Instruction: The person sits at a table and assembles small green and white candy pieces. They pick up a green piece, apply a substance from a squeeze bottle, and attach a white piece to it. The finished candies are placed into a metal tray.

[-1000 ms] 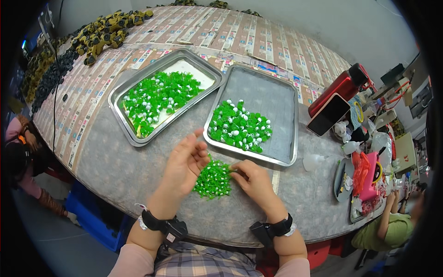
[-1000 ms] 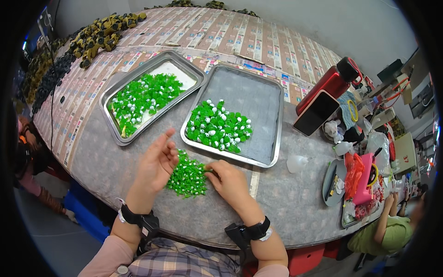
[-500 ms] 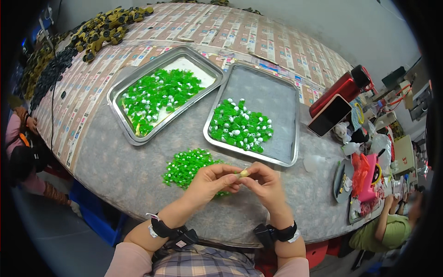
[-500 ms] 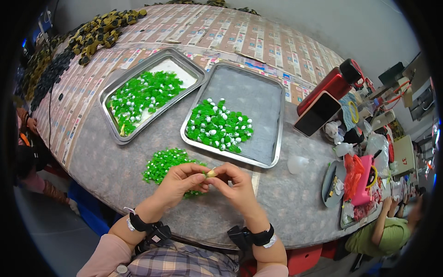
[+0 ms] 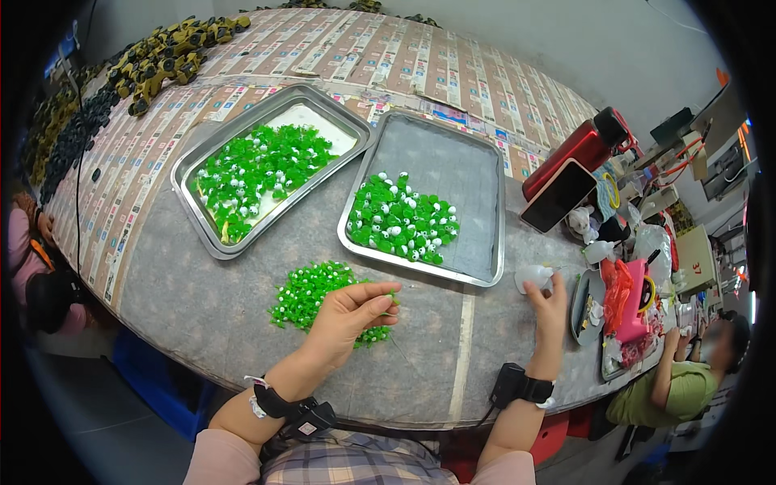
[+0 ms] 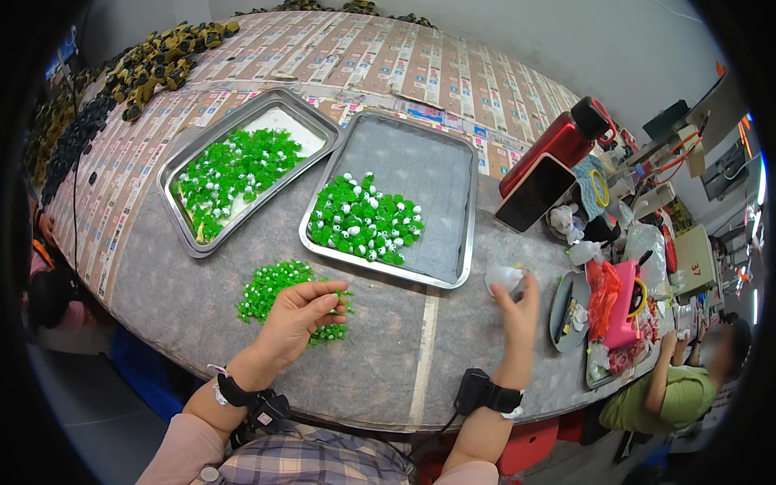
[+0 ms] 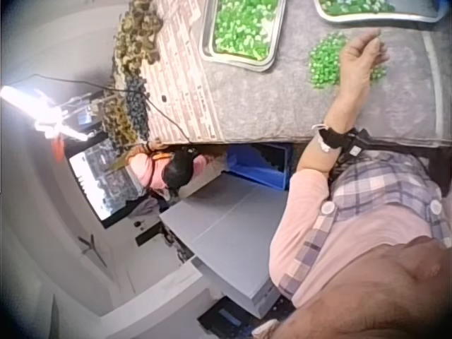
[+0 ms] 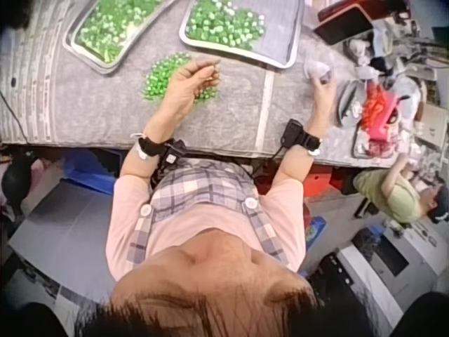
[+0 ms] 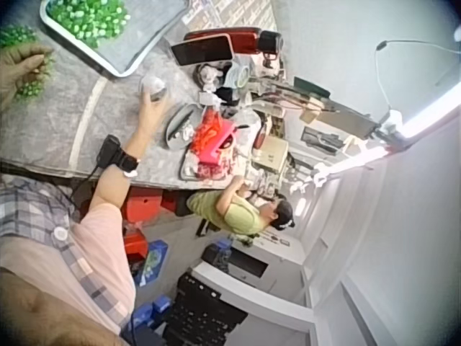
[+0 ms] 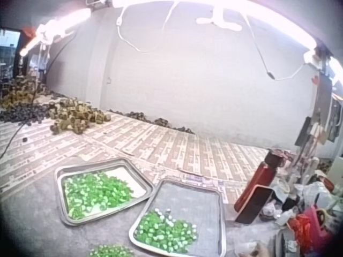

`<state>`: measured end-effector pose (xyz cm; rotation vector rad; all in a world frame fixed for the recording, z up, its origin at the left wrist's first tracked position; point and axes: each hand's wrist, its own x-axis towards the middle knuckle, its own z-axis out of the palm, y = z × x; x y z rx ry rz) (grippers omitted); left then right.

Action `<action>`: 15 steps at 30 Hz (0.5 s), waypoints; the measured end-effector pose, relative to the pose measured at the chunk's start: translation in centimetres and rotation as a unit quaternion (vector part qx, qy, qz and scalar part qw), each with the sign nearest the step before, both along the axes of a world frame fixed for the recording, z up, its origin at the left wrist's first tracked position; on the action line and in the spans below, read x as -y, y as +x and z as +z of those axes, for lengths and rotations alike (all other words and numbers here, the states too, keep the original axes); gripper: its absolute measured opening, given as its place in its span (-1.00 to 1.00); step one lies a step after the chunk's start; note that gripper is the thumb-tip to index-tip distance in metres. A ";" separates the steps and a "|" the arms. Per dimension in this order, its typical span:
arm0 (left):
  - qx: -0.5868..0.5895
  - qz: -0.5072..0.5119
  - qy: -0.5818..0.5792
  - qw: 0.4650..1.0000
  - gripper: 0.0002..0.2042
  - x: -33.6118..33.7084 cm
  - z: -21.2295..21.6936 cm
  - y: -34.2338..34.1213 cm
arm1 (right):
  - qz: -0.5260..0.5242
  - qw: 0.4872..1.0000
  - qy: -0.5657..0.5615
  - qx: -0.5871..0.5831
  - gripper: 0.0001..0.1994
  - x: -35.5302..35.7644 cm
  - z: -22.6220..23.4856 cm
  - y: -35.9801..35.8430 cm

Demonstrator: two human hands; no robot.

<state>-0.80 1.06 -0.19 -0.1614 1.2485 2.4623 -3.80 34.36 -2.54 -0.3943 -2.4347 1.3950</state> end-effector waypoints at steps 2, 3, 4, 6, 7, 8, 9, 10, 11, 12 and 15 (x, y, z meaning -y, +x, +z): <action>-0.001 -0.004 -0.002 1.000 -0.80 0.1 0.1 0.1 | 0.031 0.999 0.025 0.035 -0.58 -0.4 -0.6 0.0; -0.002 -0.003 -0.001 1.000 -0.80 0.2 -0.1 0.1 | 0.038 0.999 -0.021 -0.013 -0.60 0.8 0.3 -0.1; -0.003 -0.004 0.002 1.000 -0.80 0.2 -0.2 0.0 | 0.044 0.995 -0.067 -0.059 -0.61 2.4 1.9 0.1; 0.011 -0.001 0.019 1.000 -0.81 0.4 -0.1 0.0 | 0.068 0.973 -0.175 -0.132 -0.67 6.3 5.4 0.6; 0.018 0.001 0.026 1.000 -0.81 0.6 -0.1 0.1 | 0.079 0.969 -0.181 -0.151 -0.66 8.0 7.0 0.9; 0.021 0.002 0.034 0.999 -0.82 0.6 -0.1 0.1 | 0.088 0.963 -0.186 -0.173 -0.64 9.3 8.3 1.3; 0.021 0.002 0.043 0.999 -0.83 0.6 -0.1 0.1 | 0.097 0.957 -0.189 -0.195 -0.63 10.1 9.3 1.6; 0.022 0.004 0.052 0.998 -0.84 0.7 -0.1 0.1 | 0.118 0.953 -0.179 -0.212 -0.56 10.5 9.6 1.9; 0.020 0.004 0.058 0.998 -0.85 0.7 -0.1 0.1 | 0.119 0.951 -0.165 -0.233 -0.54 11.1 9.8 2.1; 0.018 0.003 0.066 0.998 -0.86 0.8 0.0 0.1 | 0.120 0.948 -0.149 -0.254 -0.52 11.7 10.1 2.4; 0.015 -0.005 0.078 0.997 -0.88 0.7 -0.1 0.1 | 0.080 0.945 -0.156 -0.275 -0.44 15.0 10.8 2.9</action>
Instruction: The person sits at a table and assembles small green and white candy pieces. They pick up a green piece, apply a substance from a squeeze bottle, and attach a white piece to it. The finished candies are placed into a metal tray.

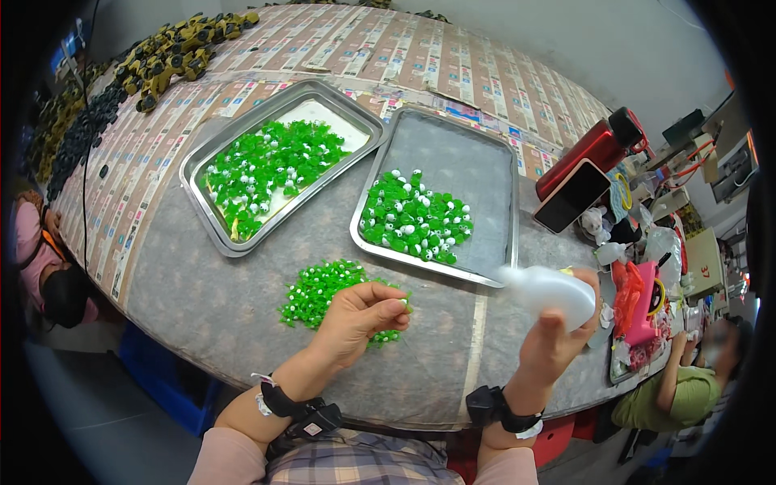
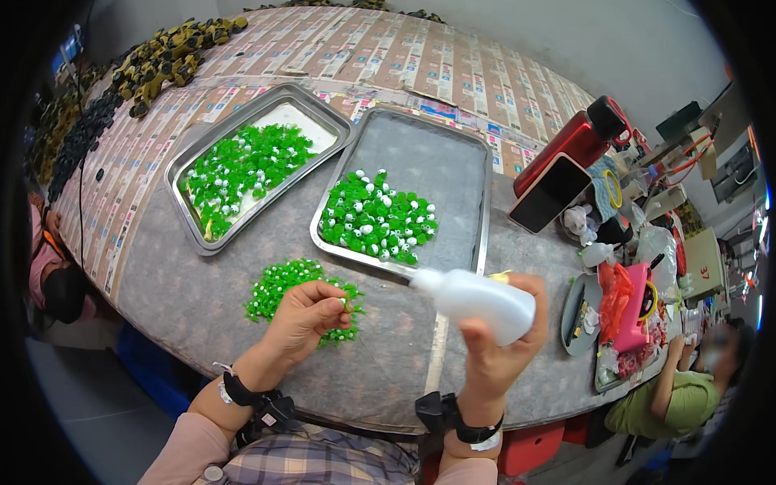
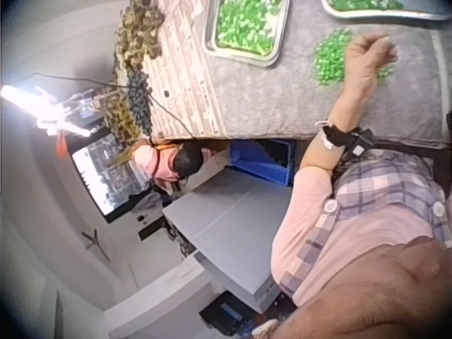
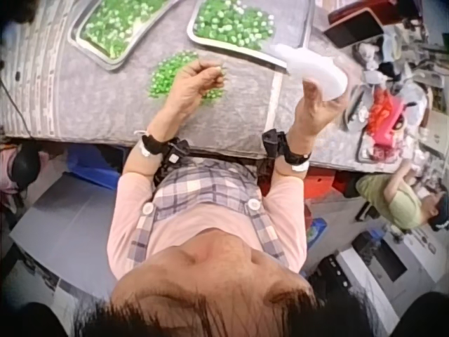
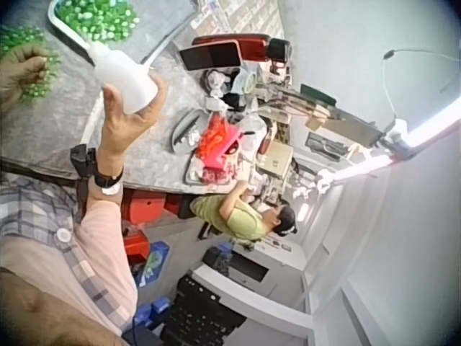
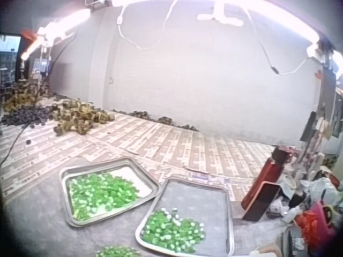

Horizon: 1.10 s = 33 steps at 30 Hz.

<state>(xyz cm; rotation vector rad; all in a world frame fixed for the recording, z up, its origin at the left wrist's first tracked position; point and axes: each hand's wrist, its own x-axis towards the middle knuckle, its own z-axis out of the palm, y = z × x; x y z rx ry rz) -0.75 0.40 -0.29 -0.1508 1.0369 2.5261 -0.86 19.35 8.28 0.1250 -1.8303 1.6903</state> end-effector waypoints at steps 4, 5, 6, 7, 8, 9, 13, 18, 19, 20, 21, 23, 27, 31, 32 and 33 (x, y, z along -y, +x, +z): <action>0.008 0.006 -0.005 1.000 -0.91 -0.1 0.1 0.0 | 0.015 0.999 -0.032 0.018 -0.40 1.9 -1.0 0.2; 0.009 0.005 -0.003 1.000 -0.91 -0.1 0.2 0.0 | 0.026 0.999 -0.028 0.009 -0.40 1.8 -1.5 0.3; 0.010 0.004 -0.001 1.000 -0.92 -0.1 0.2 0.1 | 0.038 0.999 -0.025 0.002 -0.41 1.8 -2.0 0.3; 0.011 0.003 0.000 1.000 -0.92 -0.1 0.2 0.1 | 0.039 0.999 -0.018 -0.033 -0.45 2.1 -2.4 0.3; 0.011 0.002 0.001 1.000 -0.92 -0.1 0.3 0.1 | 0.047 0.998 0.017 -0.046 -0.46 2.1 -2.6 0.3; 0.011 0.000 0.002 1.000 -0.92 -0.1 0.3 0.1 | 0.054 0.996 0.051 -0.058 -0.47 2.1 -2.6 0.2; 0.012 -0.004 0.003 1.000 -0.93 -0.1 0.2 0.1 | 0.065 0.989 0.100 -0.082 -0.51 2.2 -3.1 -0.1; 0.008 -0.007 0.005 1.000 -0.93 -0.1 0.2 0.1 | 0.061 0.992 0.087 -0.073 -0.53 2.3 -3.0 0.0; 0.007 -0.007 0.006 1.000 -0.93 -0.1 0.2 0.1 | 0.061 0.991 0.090 -0.071 -0.53 2.4 -3.0 0.0; 0.006 -0.007 0.006 1.000 -0.93 -0.1 0.2 0.1 | 0.062 0.991 0.093 -0.069 -0.54 2.4 -2.9 -0.1; 0.004 -0.008 0.005 1.000 -0.92 -0.1 0.1 0.1 | 0.065 0.989 0.108 -0.071 -0.54 2.4 -2.9 -0.1; 0.004 -0.009 0.004 1.000 -0.92 -0.1 0.1 0.1 | 0.071 0.985 0.138 -0.074 -0.54 2.4 -3.0 -0.3; 0.006 -0.011 0.003 1.000 -0.91 -0.1 0.2 0.1 | 0.050 0.995 0.073 -0.056 -0.54 2.4 -3.3 0.0; 0.005 -0.015 0.003 1.000 -0.91 -0.1 0.2 0.1 | 0.037 0.995 0.072 -0.056 -0.54 1.9 -3.4 0.0; 0.004 -0.016 0.002 1.000 -0.91 -0.1 0.2 0.1 | 0.035 0.994 0.086 -0.063 -0.54 1.8 -3.5 -0.1; 0.004 -0.016 0.001 1.000 -0.91 -0.1 0.1 0.1 | 0.033 0.994 0.087 -0.058 -0.54 1.9 -3.4 -0.1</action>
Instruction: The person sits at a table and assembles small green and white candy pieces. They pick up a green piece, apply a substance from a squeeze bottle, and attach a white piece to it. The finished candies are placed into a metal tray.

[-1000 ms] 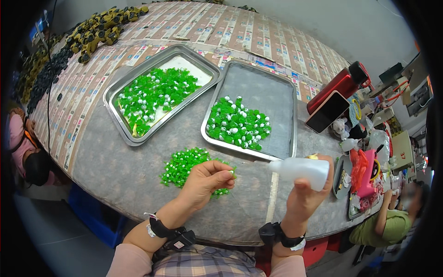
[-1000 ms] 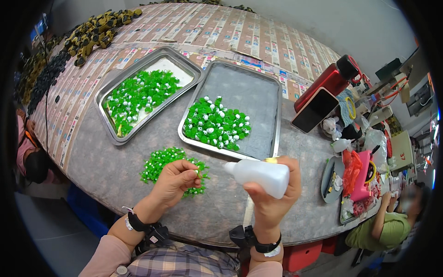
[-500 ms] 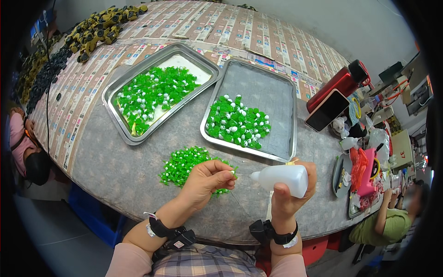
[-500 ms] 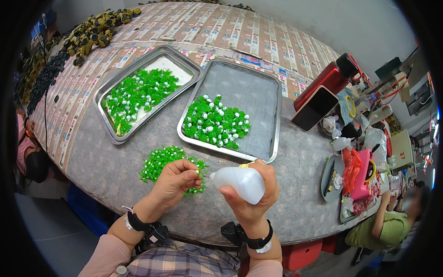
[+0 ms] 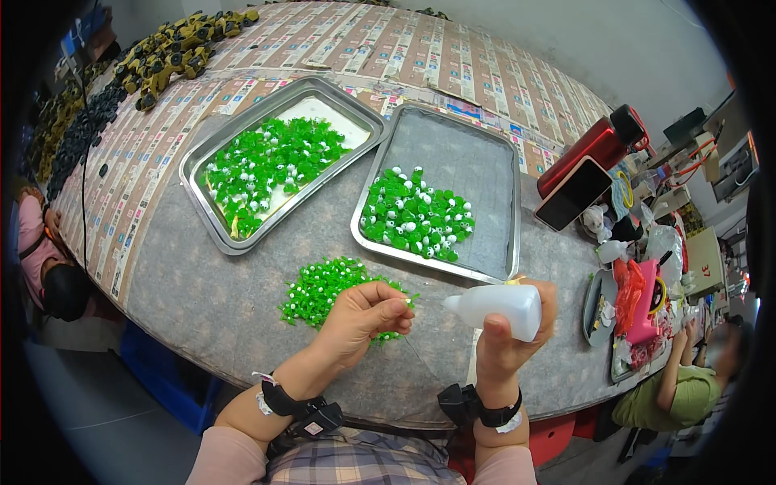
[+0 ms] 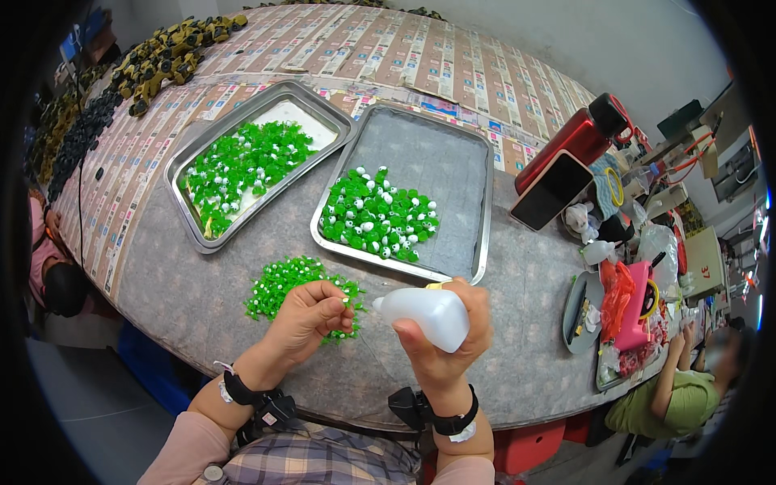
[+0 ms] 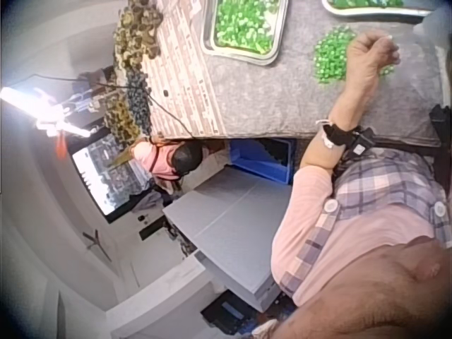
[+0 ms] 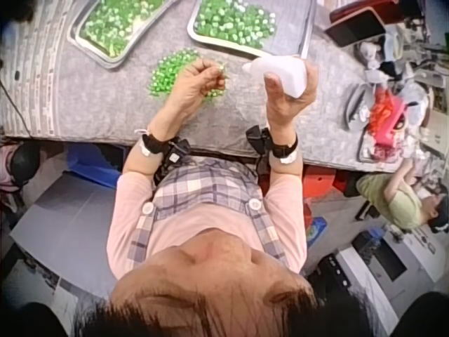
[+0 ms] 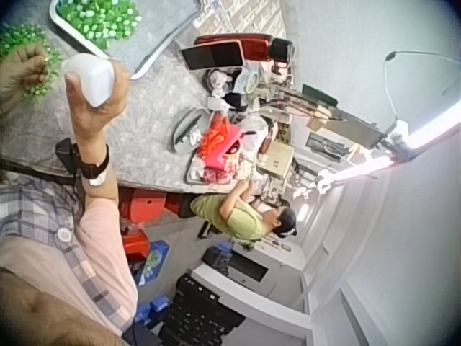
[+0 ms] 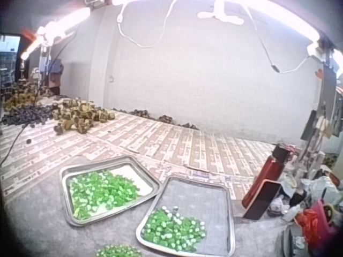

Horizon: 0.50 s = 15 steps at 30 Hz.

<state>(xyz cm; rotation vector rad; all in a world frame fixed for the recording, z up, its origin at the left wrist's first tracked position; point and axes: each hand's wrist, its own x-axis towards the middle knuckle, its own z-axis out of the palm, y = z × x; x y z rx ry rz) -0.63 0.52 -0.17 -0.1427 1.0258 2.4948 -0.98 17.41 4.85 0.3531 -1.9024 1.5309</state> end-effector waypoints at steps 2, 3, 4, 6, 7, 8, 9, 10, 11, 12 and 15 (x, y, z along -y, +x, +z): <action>0.002 0.000 -0.003 1.000 -0.90 0.0 0.0 0.0 | -0.004 1.000 0.003 0.010 -0.54 0.4 0.1 0.0; 0.004 0.000 -0.003 1.000 -0.90 0.0 0.0 0.0 | -0.011 1.000 -0.012 0.007 -0.54 0.3 0.0 0.0; 0.005 0.000 -0.003 1.000 -0.90 0.1 0.0 0.0 | -0.017 1.000 -0.026 0.005 -0.54 0.3 -0.2 0.1; -0.012 0.012 -0.026 1.000 -0.91 0.0 0.1 0.0 | -0.020 0.998 -0.057 0.004 -0.53 0.2 -0.2 0.2; -0.021 0.019 -0.037 0.999 -0.91 0.0 0.2 0.0 | -0.017 0.997 -0.074 0.006 -0.53 0.1 0.1 0.3; -0.039 0.034 -0.054 0.997 -0.92 -0.1 0.1 0.1 | -0.013 0.996 -0.091 0.008 -0.53 0.1 0.2 0.4; -0.057 0.047 -0.071 0.995 -0.92 -0.1 0.0 0.1 | -0.014 0.997 -0.081 0.010 -0.53 0.0 0.2 0.4; -0.075 0.060 -0.089 0.991 -0.92 -0.2 0.0 0.1 | -0.014 0.997 -0.072 0.011 -0.53 -0.1 0.1 0.3; -0.083 0.064 -0.090 0.990 -0.92 -0.2 0.0 0.1 | -0.014 0.998 -0.062 0.013 -0.53 -0.2 0.1 0.3; -0.090 0.067 -0.091 0.989 -0.92 -0.2 0.1 0.2 | -0.031 0.998 -0.054 0.031 -0.50 0.1 0.1 0.3; -0.096 0.073 -0.095 0.988 -0.91 -0.2 0.2 0.2 | -0.043 0.997 -0.039 0.049 -0.47 0.7 0.2 0.3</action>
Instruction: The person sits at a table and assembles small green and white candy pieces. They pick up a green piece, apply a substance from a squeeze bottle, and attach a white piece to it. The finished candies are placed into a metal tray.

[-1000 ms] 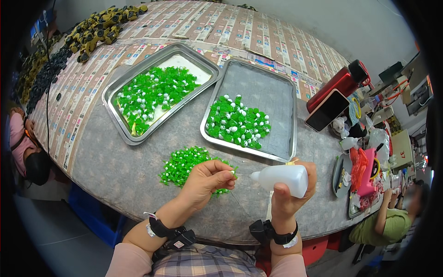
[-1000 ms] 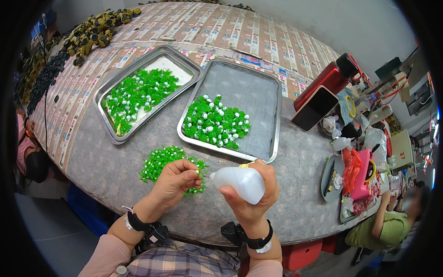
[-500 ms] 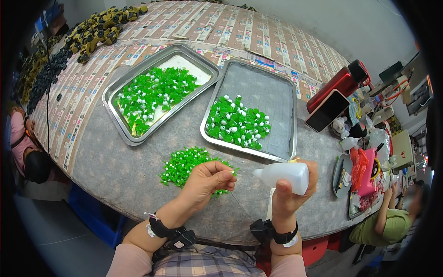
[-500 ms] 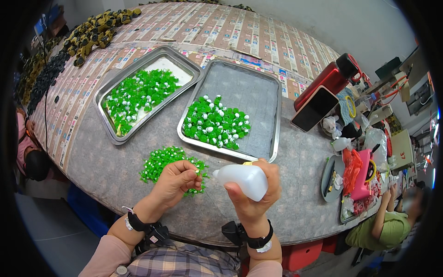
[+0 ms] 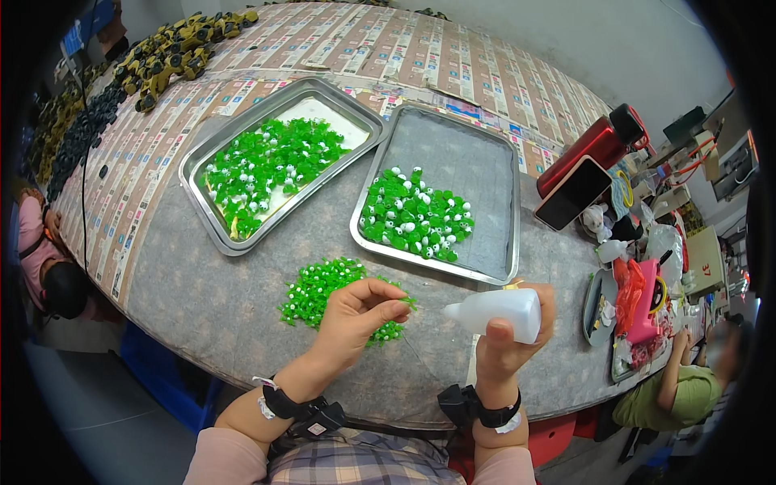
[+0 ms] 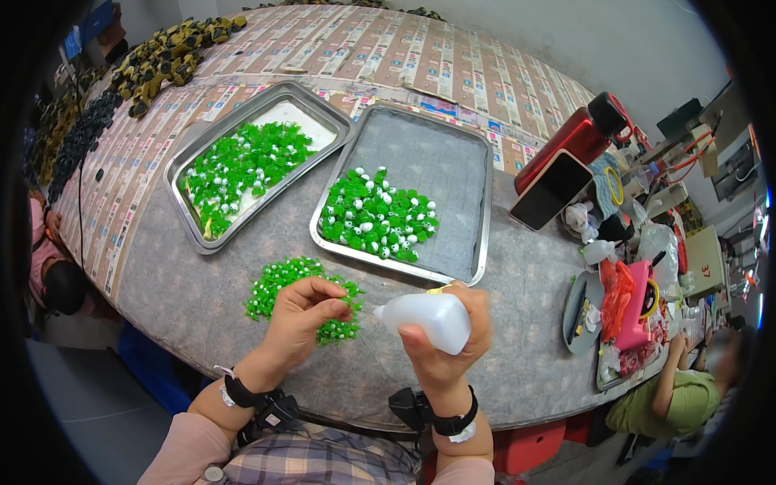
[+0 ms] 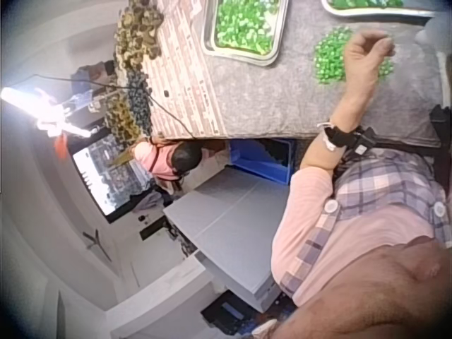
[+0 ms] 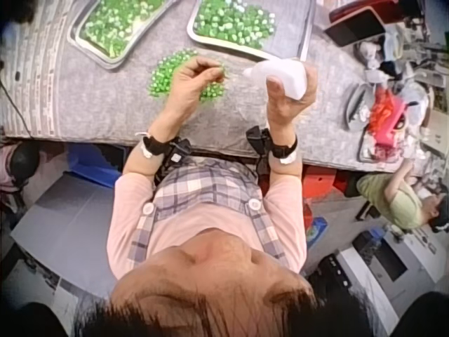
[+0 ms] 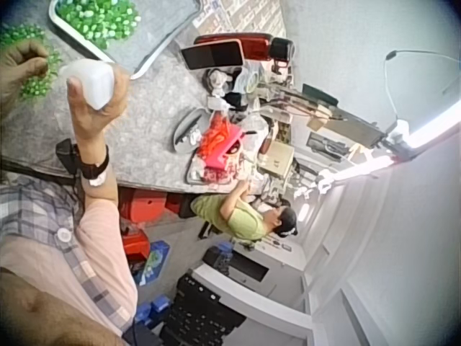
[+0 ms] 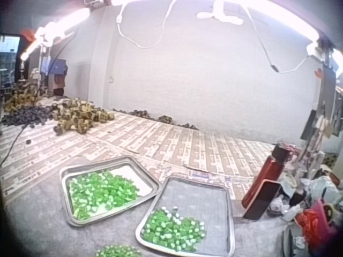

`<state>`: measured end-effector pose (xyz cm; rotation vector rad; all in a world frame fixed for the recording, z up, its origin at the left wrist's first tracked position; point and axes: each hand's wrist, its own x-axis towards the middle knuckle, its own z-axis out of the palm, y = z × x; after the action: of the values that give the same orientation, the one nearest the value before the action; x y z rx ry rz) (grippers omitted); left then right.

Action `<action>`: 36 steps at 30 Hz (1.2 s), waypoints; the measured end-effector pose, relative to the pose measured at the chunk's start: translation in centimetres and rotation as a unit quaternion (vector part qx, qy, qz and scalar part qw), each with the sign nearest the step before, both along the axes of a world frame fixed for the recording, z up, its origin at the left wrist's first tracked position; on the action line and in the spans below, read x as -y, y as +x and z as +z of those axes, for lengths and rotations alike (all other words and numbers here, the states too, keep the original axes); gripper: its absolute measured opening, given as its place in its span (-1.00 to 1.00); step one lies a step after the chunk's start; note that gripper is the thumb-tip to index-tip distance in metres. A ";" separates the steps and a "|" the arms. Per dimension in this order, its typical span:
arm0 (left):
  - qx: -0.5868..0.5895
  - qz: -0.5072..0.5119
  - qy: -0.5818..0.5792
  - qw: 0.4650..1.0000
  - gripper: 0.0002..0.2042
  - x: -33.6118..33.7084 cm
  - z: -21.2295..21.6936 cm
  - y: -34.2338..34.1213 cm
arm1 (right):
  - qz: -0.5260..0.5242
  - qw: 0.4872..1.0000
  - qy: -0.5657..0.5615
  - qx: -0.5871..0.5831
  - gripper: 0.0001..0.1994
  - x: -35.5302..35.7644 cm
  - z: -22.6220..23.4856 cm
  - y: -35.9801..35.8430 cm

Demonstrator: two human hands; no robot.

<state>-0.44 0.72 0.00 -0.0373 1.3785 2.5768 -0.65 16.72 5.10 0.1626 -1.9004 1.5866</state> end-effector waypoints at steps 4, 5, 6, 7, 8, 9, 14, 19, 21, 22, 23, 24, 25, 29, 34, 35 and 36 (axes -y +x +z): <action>0.004 0.004 -0.003 1.000 -0.91 0.0 0.1 0.0 | 0.041 0.998 0.005 -0.045 -0.57 -0.4 -0.3 -0.2; 0.004 0.004 -0.004 1.000 -0.91 0.0 0.1 0.0 | 0.040 0.998 0.010 -0.048 -0.57 -0.4 -0.3 -0.2; 0.003 0.004 -0.004 1.000 -0.91 0.0 0.1 0.0 | 0.040 0.998 0.012 -0.042 -0.57 -0.3 -0.3 -0.2; 0.003 0.005 -0.004 1.000 -0.91 0.0 0.0 0.0 | 0.039 0.998 0.015 -0.037 -0.58 -0.2 -0.3 -0.2; 0.002 0.004 -0.003 1.000 -0.91 0.0 0.0 0.0 | 0.038 0.999 0.017 -0.031 -0.58 -0.2 -0.2 -0.1; 0.002 0.005 -0.002 1.000 -0.91 0.1 0.0 0.0 | 0.025 0.999 -0.011 -0.040 -0.58 -0.3 -0.3 -0.1; 0.003 0.011 -0.003 1.000 -0.91 0.1 0.0 -0.1 | -0.045 0.994 -0.096 -0.036 -0.62 -3.5 0.5 -1.0; 0.014 0.030 -0.025 0.999 -0.92 0.1 -0.2 -0.1 | -0.021 0.991 -0.016 0.129 -0.71 -8.6 -0.1 -3.0; 0.008 0.025 -0.017 1.000 -0.91 -0.1 -0.2 -0.1 | -0.003 0.984 -0.034 0.176 -0.68 -11.5 -2.3 -3.5; 0.005 0.022 -0.015 1.000 -0.91 -0.1 -0.1 -0.2 | -0.015 0.981 -0.021 0.190 -0.68 -12.8 -3.6 -3.5; 0.004 0.021 -0.012 1.000 -0.91 -0.1 -0.2 -0.2 | -0.025 0.978 -0.008 0.205 -0.68 -13.9 -4.8 -3.5; 0.003 0.020 -0.008 1.000 -0.91 -0.2 -0.2 -0.2 | -0.037 0.975 0.005 0.219 -0.68 -14.9 -6.0 -3.4; 0.003 0.019 -0.005 1.000 -0.91 -0.2 -0.2 -0.2 | -0.033 0.972 -0.003 0.231 -0.66 -15.6 -7.0 -3.4; 0.009 0.015 -0.006 1.000 -0.91 -0.1 -0.1 -0.2 | -0.275 0.905 0.321 0.055 -0.66 -15.3 -6.0 -3.0; 0.020 0.019 -0.013 1.000 -0.89 0.2 -0.3 -0.1 | -0.054 0.949 0.280 0.138 -0.83 -7.7 0.1 -4.0; 0.018 0.018 -0.010 1.000 -0.89 0.2 -0.3 -0.1 | -0.002 0.946 0.275 0.171 -0.85 -6.7 -0.5 -4.9; 0.015 0.016 -0.006 1.000 -0.89 0.1 -0.2 -0.1 | 0.049 0.940 0.270 0.202 -0.87 -6.0 -1.5 -5.9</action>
<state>-0.57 0.63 -0.21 -0.1005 1.3947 2.5820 -6.58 22.68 3.59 0.1733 -2.6619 1.1796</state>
